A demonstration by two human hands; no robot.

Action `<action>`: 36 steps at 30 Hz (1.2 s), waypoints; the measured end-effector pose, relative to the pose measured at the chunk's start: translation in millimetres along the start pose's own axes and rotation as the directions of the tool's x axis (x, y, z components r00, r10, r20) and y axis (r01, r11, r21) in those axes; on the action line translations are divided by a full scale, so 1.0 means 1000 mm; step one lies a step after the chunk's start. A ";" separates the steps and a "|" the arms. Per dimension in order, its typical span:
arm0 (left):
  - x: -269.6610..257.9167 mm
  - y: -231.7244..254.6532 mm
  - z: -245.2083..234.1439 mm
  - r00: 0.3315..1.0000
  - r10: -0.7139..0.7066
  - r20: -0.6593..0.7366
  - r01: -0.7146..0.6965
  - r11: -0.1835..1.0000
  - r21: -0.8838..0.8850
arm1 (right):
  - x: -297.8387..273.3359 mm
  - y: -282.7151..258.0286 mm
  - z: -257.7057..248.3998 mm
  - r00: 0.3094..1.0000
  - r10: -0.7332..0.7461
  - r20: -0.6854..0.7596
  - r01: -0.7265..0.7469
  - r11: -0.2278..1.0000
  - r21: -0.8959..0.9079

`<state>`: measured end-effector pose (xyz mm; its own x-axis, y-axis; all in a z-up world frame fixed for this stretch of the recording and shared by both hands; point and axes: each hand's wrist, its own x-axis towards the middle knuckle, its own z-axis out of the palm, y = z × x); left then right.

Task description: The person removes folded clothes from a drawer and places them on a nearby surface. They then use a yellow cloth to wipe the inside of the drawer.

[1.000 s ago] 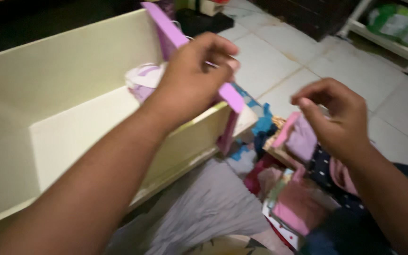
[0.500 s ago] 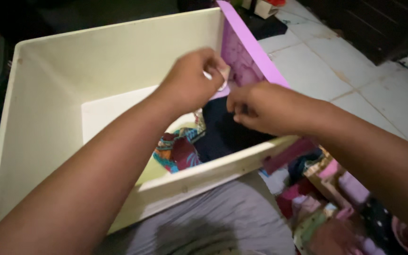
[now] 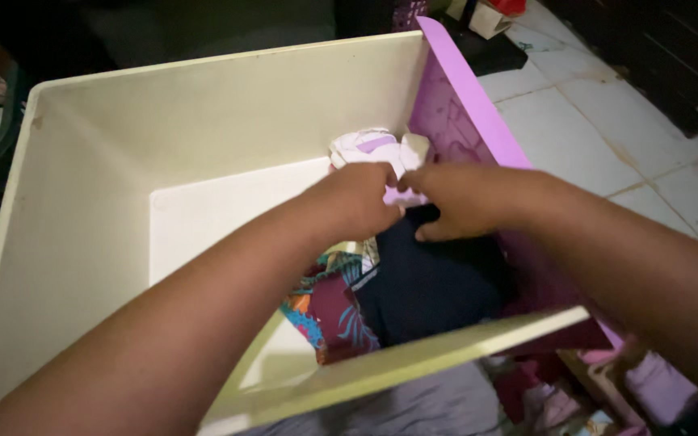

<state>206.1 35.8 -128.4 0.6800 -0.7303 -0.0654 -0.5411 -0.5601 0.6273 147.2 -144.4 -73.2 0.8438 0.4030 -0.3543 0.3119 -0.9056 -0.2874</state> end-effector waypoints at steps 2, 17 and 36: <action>0.006 -0.010 0.013 1.000 0.025 -0.008 -0.026 0.996 -0.091 | 0.005 0.004 0.003 0.998 0.030 0.055 -0.032 0.999 0.027; 0.000 -0.015 0.021 0.956 0.127 0.264 -0.016 0.922 -0.386 | 0.002 -0.017 -0.029 0.967 0.164 0.196 -0.200 0.963 0.181; -0.008 -0.041 -0.056 0.798 -0.455 0.395 0.585 0.742 -0.328 | 0.011 0.015 -0.021 0.906 0.336 -0.257 -0.015 0.632 0.774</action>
<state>250.4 86.5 -109.7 0.5937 -0.4828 -0.6438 0.1580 -0.7145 0.6816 170.3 -156.2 -62.5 0.9816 0.0268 -0.1893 -0.1539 -0.4767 -0.8655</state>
